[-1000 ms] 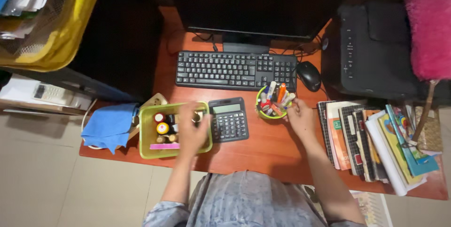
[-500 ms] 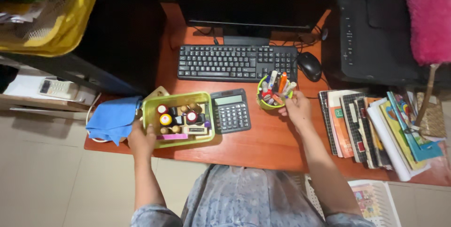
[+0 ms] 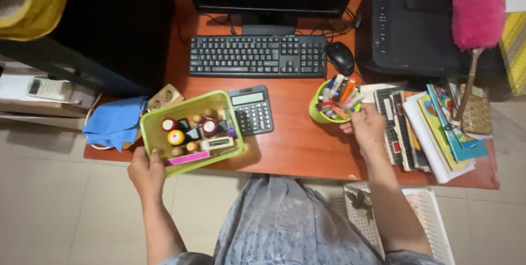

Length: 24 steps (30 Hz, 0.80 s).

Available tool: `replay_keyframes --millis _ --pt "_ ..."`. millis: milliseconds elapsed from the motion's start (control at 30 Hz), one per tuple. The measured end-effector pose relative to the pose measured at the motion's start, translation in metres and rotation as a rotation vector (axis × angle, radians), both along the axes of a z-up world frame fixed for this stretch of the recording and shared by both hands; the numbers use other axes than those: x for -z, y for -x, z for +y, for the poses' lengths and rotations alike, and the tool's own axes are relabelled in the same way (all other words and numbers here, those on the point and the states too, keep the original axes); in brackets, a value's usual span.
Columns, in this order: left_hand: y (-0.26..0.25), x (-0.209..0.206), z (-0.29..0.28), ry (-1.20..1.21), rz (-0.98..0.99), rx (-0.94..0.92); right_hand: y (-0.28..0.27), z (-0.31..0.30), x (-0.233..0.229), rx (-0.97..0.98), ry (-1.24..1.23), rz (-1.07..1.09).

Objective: The person gathers various stationary items including pens, markers, a calculator, and stamps from a cluttered desk and places them into a green container and a small circular holder.

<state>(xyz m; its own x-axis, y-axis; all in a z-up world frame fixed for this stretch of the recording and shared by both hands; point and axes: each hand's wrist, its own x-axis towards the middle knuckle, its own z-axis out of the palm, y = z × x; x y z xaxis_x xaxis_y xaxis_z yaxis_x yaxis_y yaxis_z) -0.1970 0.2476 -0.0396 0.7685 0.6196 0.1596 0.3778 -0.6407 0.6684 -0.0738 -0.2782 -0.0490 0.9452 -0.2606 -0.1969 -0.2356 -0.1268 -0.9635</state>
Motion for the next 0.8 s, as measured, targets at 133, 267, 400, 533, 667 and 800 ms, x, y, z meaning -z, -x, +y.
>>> replay_keyframes --millis 133,267,400,533,667,800 --pt "0.001 -0.014 -0.041 0.121 -0.047 0.059 0.022 -0.023 -0.006 0.059 -0.015 -0.069" --pt "-0.010 -0.009 -0.089 0.109 -0.028 0.181 0.053 -0.043 -0.007 0.108 -0.026 -0.017" --pt "-0.020 -0.003 -0.135 0.167 -0.023 0.280 0.089 -0.061 -0.005 0.100 -0.042 -0.075" --pt "-0.030 -0.005 -0.175 0.189 -0.097 0.417 0.123 -0.074 -0.004 0.165 -0.019 -0.036" --pt "-0.031 -0.013 -0.205 0.327 0.102 0.409 0.163 -0.085 -0.003 0.207 -0.043 -0.025" --pt "-0.035 -0.014 -0.217 0.257 -0.001 0.566 0.203 -0.084 0.002 0.333 -0.111 -0.051"
